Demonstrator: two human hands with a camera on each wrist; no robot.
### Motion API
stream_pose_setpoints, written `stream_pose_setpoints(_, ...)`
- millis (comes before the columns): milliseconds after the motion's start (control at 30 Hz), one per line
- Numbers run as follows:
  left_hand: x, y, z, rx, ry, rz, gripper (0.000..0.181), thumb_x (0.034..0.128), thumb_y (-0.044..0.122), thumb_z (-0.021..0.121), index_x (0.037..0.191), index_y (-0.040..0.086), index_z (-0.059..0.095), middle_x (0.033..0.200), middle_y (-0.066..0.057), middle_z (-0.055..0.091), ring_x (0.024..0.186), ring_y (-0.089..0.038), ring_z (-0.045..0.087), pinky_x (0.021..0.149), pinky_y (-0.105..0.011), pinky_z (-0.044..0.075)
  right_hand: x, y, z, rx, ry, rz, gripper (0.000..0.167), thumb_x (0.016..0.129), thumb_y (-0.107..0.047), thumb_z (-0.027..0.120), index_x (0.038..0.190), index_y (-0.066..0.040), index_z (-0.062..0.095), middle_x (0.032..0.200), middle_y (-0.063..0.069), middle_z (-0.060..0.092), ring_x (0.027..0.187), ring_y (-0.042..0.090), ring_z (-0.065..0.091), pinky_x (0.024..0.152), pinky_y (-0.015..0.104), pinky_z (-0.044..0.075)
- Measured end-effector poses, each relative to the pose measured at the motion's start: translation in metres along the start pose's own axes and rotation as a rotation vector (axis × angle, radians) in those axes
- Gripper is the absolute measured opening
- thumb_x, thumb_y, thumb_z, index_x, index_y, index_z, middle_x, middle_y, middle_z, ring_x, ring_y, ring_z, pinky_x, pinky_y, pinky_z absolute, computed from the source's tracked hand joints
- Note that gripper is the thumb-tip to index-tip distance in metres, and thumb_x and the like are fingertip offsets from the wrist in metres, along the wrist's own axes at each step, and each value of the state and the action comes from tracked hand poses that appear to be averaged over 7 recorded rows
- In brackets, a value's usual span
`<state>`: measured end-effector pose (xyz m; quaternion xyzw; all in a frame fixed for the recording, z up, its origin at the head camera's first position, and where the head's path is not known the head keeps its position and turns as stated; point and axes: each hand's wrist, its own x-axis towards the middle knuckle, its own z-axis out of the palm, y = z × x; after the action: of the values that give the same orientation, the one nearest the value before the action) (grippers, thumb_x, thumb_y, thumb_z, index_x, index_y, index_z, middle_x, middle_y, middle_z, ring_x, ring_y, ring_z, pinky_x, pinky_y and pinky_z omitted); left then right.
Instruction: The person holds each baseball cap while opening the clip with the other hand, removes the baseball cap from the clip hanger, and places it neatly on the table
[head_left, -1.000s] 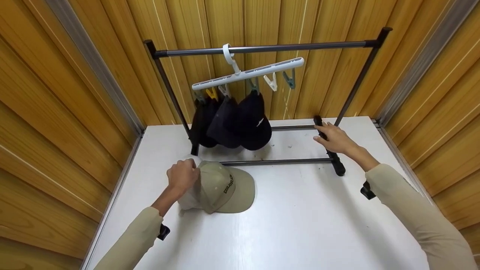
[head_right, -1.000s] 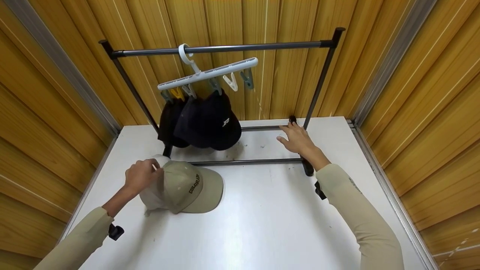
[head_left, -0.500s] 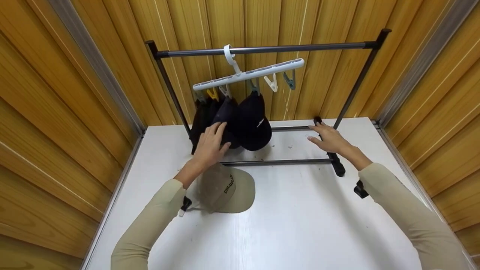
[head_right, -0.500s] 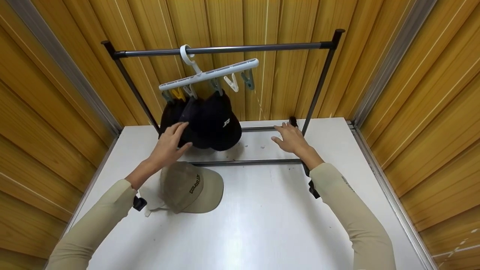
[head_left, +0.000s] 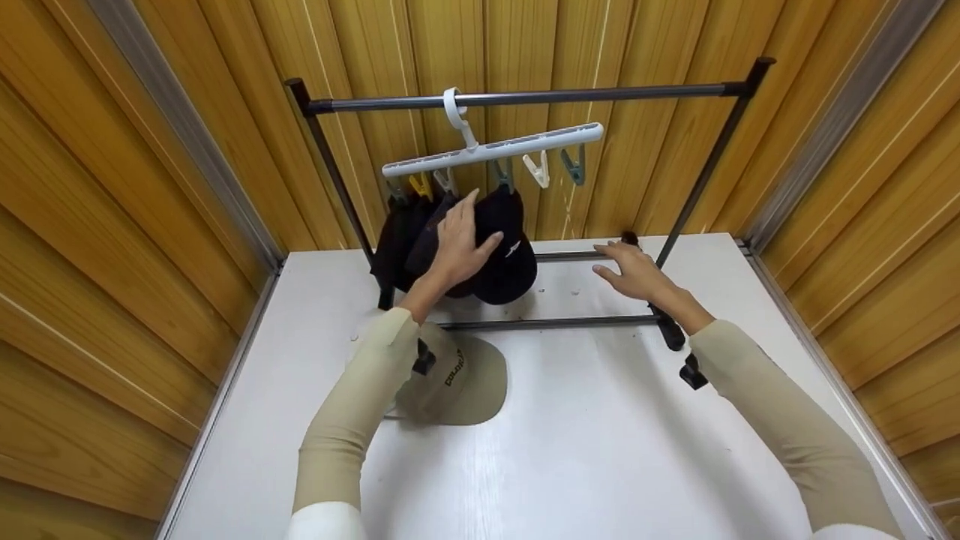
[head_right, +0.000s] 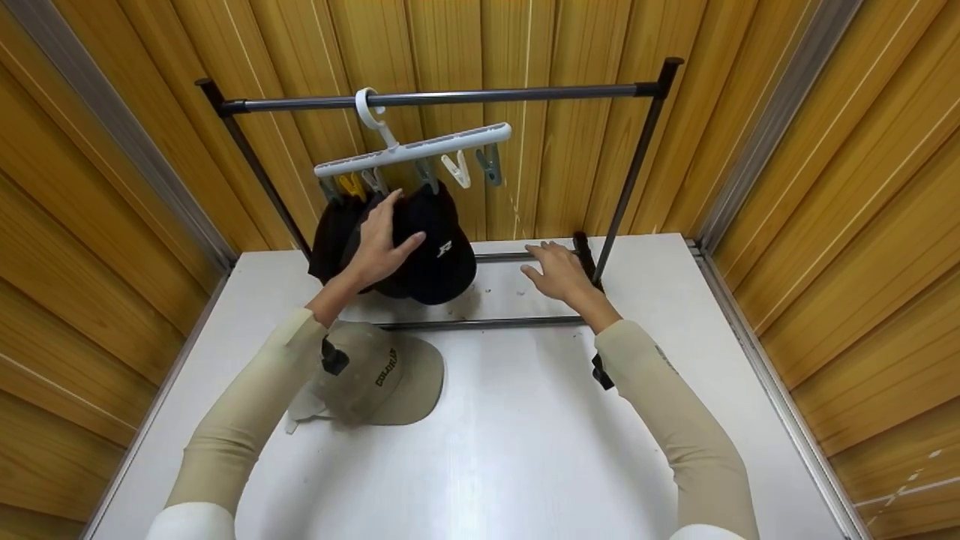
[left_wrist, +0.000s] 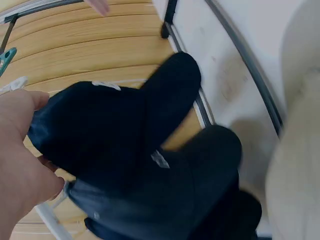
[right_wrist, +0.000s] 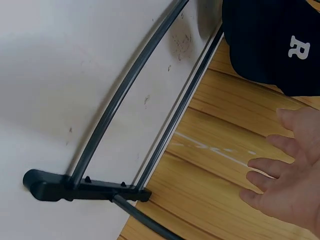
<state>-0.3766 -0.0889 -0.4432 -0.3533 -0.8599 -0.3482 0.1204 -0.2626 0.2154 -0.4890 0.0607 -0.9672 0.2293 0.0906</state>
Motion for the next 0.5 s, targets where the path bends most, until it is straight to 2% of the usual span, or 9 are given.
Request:
stream_pose_setpoints(100,0.01,0.008,0.005,-0.068,0.028,-0.028,0.068,0.1003,0.028,0.064,0.156,0.003,0.034,0.157,-0.015,0.044,0.144,-0.032,0.039,0.118,-0.053,0.026,0.008,-0.004,0.007,0.014,0.025,-0.034,0.046,0.104,-0.015,0.057,0.142,0.01,0.051,0.145,0.034,0.051,0.142,0.053,0.04,0.118,0.065,0.028)
stream_pose_setpoints(200,0.014,0.014,0.009,-0.13,0.066,-0.057,0.057,0.0998,0.023,0.065,0.15,0.005,0.044,0.151,-0.013,0.053,0.139,-0.031,0.048,0.115,-0.051,0.031,0.015,-0.008,0.01,0.029,0.031,-0.054,0.046,0.103,-0.013,0.058,0.142,0.011,0.051,0.144,0.034,0.053,0.139,0.052,0.044,0.117,0.063,0.031)
stream_pose_setpoints(333,0.015,0.019,0.01,-0.237,0.121,-0.079,0.046,0.0982,0.015,0.066,0.141,0.004,0.055,0.142,-0.014,0.062,0.132,-0.028,0.056,0.114,-0.043,0.039,0.027,-0.016,0.008,0.071,0.04,-0.056,0.046,0.104,-0.014,0.057,0.143,0.01,0.05,0.144,0.033,0.053,0.137,0.05,0.047,0.116,0.062,0.033)
stream_pose_setpoints(500,0.012,0.023,0.004,-0.335,0.141,-0.1,0.038,0.0975,0.012,0.066,0.133,0.002,0.061,0.133,-0.015,0.067,0.123,-0.027,0.063,0.107,-0.038,0.047,0.05,-0.032,-0.003,0.197,0.109,-0.066,0.04,0.107,-0.014,0.052,0.139,0.01,0.055,0.14,0.033,0.057,0.131,0.049,0.053,0.111,0.06,0.039)
